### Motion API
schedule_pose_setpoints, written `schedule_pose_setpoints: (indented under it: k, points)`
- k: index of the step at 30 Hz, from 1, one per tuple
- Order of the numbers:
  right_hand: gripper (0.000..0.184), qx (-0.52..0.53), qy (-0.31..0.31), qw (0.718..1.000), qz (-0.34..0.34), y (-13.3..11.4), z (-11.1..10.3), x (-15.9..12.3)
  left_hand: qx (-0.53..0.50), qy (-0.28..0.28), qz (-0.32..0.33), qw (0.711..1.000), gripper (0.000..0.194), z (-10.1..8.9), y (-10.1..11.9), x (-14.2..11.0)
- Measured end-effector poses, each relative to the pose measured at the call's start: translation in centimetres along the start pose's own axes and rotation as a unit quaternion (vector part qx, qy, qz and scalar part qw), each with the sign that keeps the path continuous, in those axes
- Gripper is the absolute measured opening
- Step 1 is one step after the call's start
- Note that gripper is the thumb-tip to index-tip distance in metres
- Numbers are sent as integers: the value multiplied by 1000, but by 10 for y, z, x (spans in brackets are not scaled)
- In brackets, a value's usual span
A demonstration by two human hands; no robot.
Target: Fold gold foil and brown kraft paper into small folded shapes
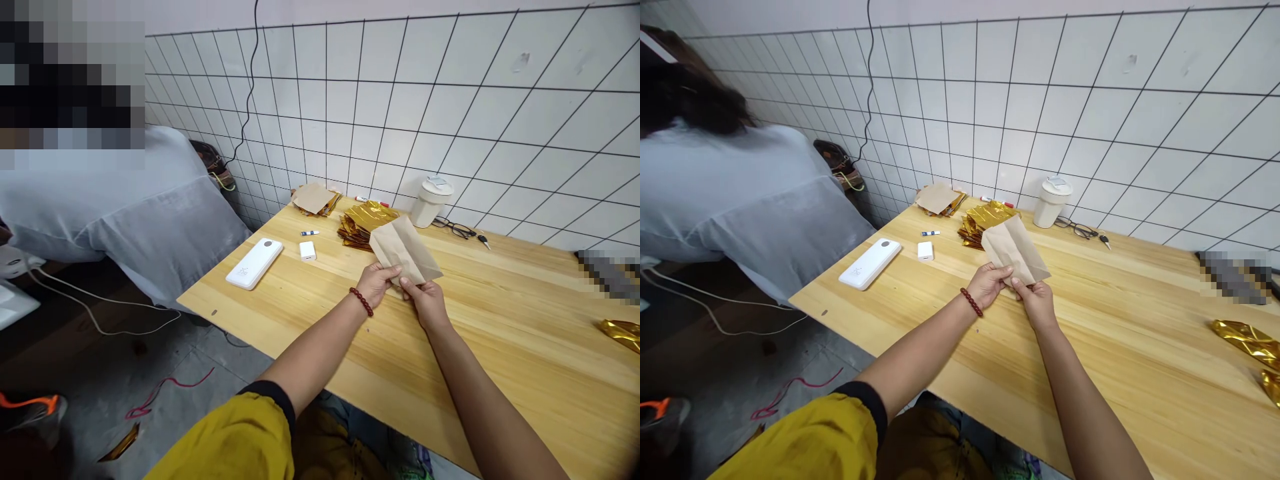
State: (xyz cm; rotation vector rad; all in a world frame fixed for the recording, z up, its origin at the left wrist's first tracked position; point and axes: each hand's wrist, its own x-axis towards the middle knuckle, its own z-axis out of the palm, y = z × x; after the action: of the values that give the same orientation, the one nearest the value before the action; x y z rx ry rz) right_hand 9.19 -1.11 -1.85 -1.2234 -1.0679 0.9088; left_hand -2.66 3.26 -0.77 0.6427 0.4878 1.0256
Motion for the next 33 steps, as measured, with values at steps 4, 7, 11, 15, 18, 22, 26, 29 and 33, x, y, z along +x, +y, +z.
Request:
schedule_pose_setpoints:
  k: [4, 7, 11, 15, 18, 22, 26, 29, 33]
  points:
    - [38, 6, -27, 999, 26, 1, 0, 0, -67, 56, 31, 996, 30, -2, 4, 5]
    - [38, -1, -31, 999, 38, 4, -1, 0, -118, 87, 50, 988, 24, -5, 9, 10]
    - [36, 6, -35, 999, 40, 6, -3, 1, -154, 132, 69, 977, 13, -11, 21, 16]
    - [34, -1, -36, 999, 40, 4, -3, 0, -172, 177, 92, 965, 12, -17, 32, 20]
    - [33, -10, -36, 999, 32, 3, -3, -1, -181, 189, 88, 961, 11, -19, 34, 22]
    - [39, -43, -52, 997, 38, 6, -3, -1, -187, 208, 86, 956, 10, -19, 32, 23]
    - [43, -42, -63, 996, 49, 7, -3, -1, -187, 204, 75, 958, 6, -19, 34, 22]
    - [45, -48, -74, 995, 56, 3, -3, -2, -193, 202, 75, 957, 9, -18, 35, 21]
    - [42, -27, -66, 996, 56, -2, -2, -4, -195, 217, 75, 954, 10, -16, 36, 22]
